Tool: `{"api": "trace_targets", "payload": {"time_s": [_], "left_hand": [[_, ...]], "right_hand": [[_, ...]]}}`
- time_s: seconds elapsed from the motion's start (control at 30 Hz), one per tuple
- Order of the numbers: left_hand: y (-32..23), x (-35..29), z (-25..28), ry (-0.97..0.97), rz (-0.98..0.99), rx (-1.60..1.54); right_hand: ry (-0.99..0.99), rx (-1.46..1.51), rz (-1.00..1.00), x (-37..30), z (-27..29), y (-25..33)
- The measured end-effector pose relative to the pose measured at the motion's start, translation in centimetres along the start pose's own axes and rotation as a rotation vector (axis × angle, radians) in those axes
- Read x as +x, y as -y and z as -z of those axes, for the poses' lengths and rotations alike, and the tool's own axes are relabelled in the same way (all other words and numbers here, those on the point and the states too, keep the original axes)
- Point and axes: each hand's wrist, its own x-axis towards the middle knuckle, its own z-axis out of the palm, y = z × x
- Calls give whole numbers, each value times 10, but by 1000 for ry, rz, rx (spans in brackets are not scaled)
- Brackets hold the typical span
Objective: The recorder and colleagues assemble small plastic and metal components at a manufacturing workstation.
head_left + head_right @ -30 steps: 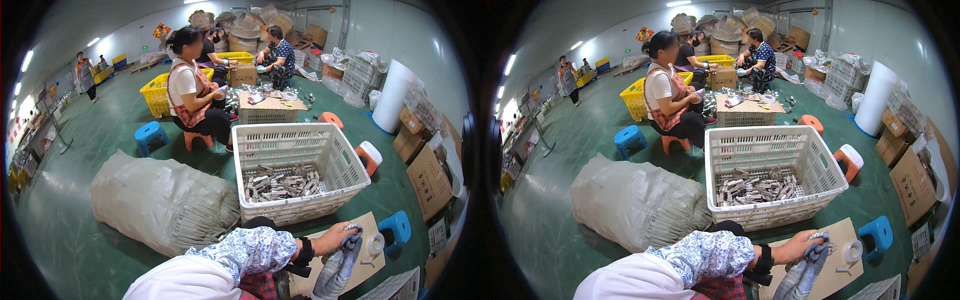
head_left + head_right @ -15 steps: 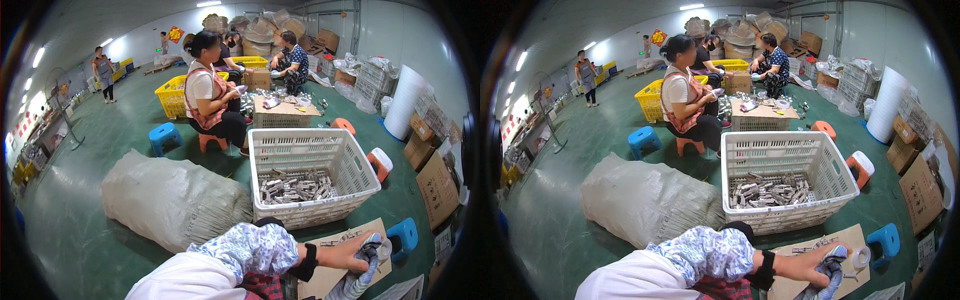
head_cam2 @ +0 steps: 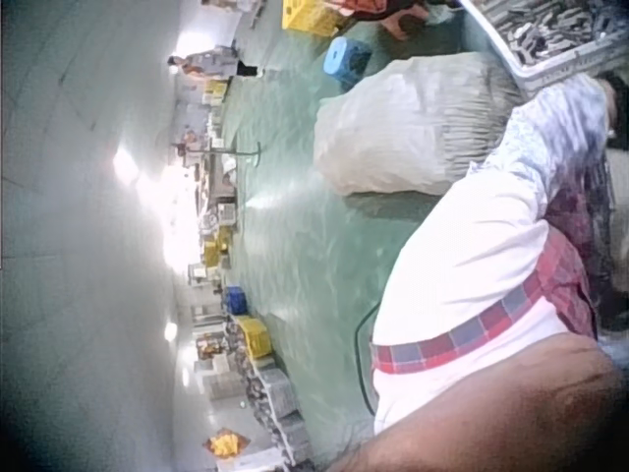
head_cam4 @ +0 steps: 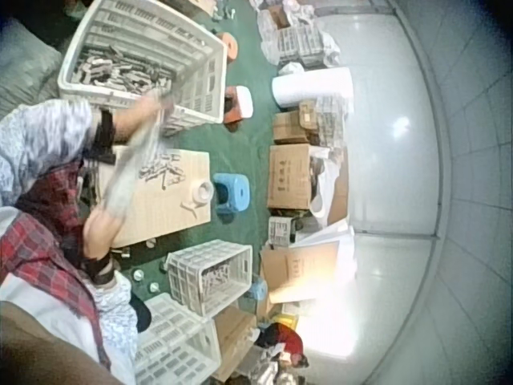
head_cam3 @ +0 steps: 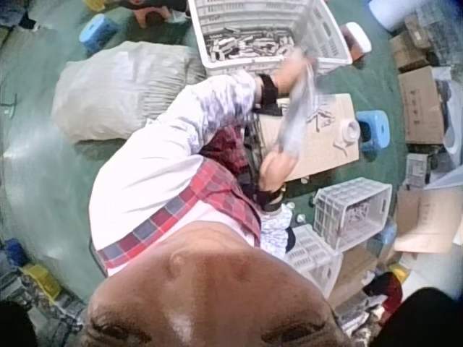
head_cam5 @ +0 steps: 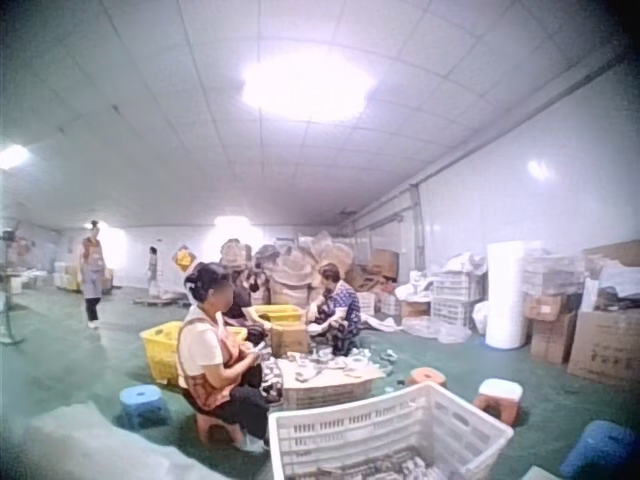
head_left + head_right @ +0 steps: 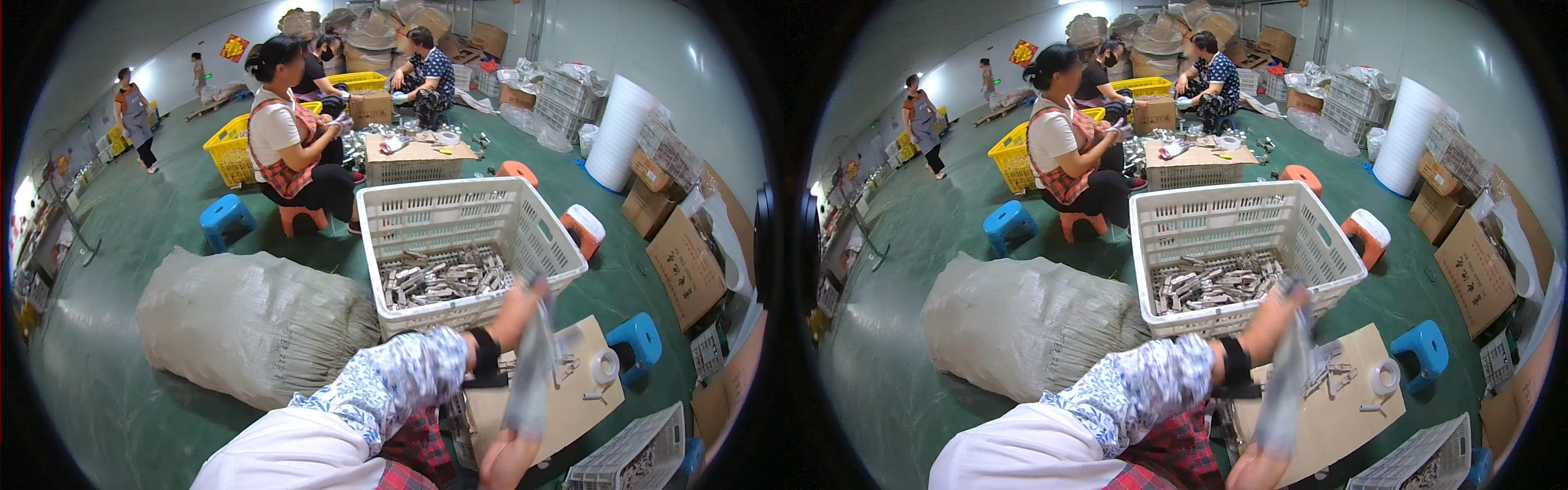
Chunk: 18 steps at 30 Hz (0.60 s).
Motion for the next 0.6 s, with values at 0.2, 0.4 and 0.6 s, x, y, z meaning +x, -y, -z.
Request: {"api": "trace_targets", "payload": {"time_s": [0.2, 0.4, 0.6], "left_hand": [[-81, -45, -10, 404, -75, 389], [-23, -137, -19, 1115, -408, 519], [10, -181, 27, 1410, 299, 309]], "right_hand": [[15, 374, -236, -16, 14, 69], [-43, 184, -388, -46, 52, 34], [-403, 519, -452, -105, 121, 44]]}}
